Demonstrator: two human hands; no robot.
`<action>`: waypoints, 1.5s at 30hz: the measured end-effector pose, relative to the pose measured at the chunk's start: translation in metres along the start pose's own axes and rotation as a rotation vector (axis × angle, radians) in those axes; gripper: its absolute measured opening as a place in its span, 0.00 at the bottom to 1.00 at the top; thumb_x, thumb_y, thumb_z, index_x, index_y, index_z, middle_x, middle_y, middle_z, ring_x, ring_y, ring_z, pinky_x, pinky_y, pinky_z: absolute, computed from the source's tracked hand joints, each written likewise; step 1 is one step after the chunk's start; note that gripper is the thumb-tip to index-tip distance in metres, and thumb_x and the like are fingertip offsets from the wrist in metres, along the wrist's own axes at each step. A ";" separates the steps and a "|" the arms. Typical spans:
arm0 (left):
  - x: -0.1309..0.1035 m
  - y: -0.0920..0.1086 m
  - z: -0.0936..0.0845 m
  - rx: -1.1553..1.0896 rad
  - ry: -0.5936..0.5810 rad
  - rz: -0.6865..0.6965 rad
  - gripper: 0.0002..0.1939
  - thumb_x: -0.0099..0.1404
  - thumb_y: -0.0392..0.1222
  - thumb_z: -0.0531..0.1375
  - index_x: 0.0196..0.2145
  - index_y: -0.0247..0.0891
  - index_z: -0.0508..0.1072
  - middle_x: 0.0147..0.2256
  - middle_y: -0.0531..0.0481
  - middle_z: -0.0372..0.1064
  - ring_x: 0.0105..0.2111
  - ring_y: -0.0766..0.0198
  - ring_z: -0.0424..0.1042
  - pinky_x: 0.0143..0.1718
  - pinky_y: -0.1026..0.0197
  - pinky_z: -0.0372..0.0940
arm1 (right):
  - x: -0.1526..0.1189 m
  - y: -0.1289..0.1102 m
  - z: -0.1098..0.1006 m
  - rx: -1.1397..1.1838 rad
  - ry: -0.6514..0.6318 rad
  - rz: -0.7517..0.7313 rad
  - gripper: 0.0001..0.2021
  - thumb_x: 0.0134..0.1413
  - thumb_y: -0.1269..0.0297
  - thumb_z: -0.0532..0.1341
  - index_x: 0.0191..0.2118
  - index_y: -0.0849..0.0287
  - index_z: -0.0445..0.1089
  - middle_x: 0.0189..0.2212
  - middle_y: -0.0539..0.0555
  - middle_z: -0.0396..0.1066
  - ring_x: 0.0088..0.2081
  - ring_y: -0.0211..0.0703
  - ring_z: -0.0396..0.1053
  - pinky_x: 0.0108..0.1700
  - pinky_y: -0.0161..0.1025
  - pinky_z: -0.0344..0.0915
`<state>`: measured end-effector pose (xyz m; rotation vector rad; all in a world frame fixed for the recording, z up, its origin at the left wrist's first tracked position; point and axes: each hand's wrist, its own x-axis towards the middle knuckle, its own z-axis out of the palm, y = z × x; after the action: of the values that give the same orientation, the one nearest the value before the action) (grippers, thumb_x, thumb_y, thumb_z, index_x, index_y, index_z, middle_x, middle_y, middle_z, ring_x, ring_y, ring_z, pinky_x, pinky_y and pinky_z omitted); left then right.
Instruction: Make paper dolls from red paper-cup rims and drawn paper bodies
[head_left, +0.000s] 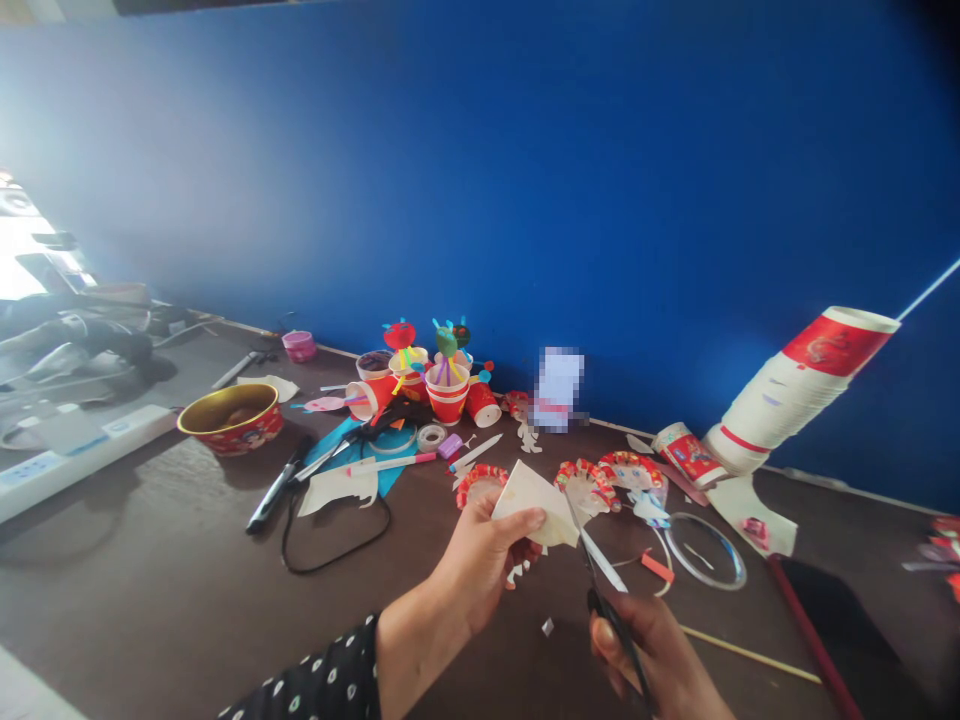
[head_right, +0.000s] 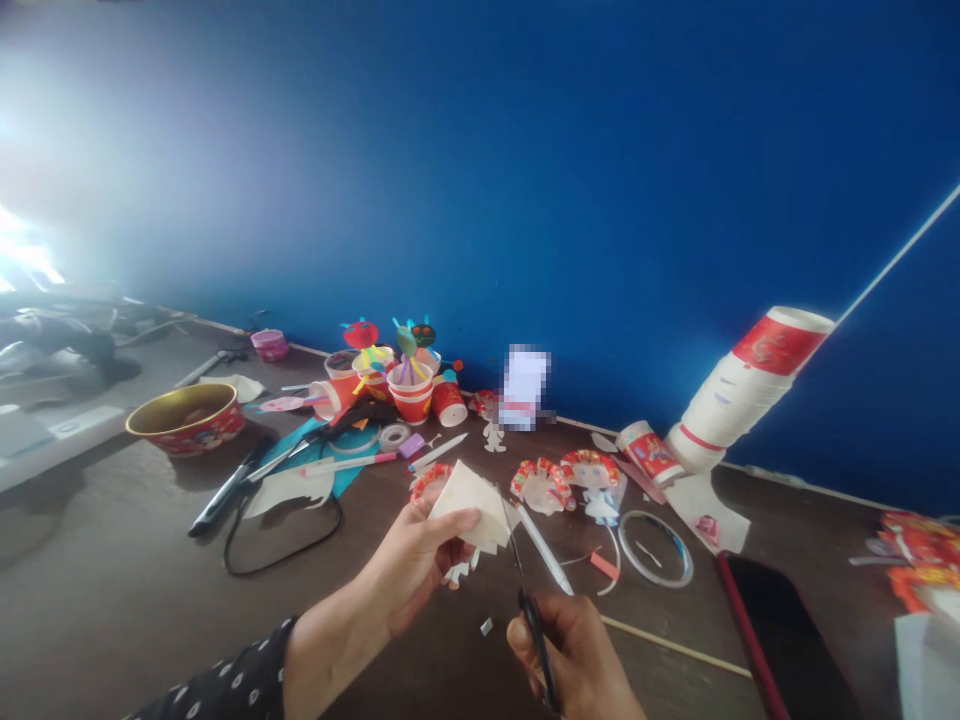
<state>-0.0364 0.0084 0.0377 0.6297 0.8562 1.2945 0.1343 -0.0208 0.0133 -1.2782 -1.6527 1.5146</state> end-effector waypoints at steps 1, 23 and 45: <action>0.000 0.000 0.001 -0.007 0.000 -0.004 0.12 0.46 0.38 0.63 0.29 0.30 0.70 0.23 0.47 0.68 0.19 0.71 0.62 0.20 0.68 0.55 | 0.000 0.000 0.000 0.002 0.005 0.003 0.26 0.37 0.36 0.53 0.18 0.59 0.56 0.12 0.44 0.50 0.16 0.30 0.48 0.19 0.30 0.45; -0.002 0.010 0.004 -0.031 0.018 -0.024 0.13 0.42 0.37 0.64 0.29 0.30 0.69 0.23 0.48 0.67 0.19 0.71 0.62 0.19 0.69 0.53 | 0.004 0.005 0.002 -0.089 0.064 0.071 0.25 0.37 0.39 0.55 0.17 0.59 0.55 0.12 0.43 0.47 0.16 0.29 0.45 0.18 0.30 0.45; 0.000 0.011 0.000 -0.040 -0.015 0.038 0.11 0.47 0.37 0.63 0.29 0.32 0.69 0.24 0.49 0.67 0.20 0.71 0.62 0.21 0.67 0.56 | 0.001 -0.007 0.002 -0.278 0.082 0.039 0.22 0.41 0.43 0.54 0.16 0.59 0.55 0.13 0.44 0.46 0.18 0.30 0.44 0.18 0.30 0.43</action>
<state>-0.0422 0.0106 0.0463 0.6260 0.8077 1.3360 0.1301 -0.0199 0.0193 -1.5033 -1.8413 1.2664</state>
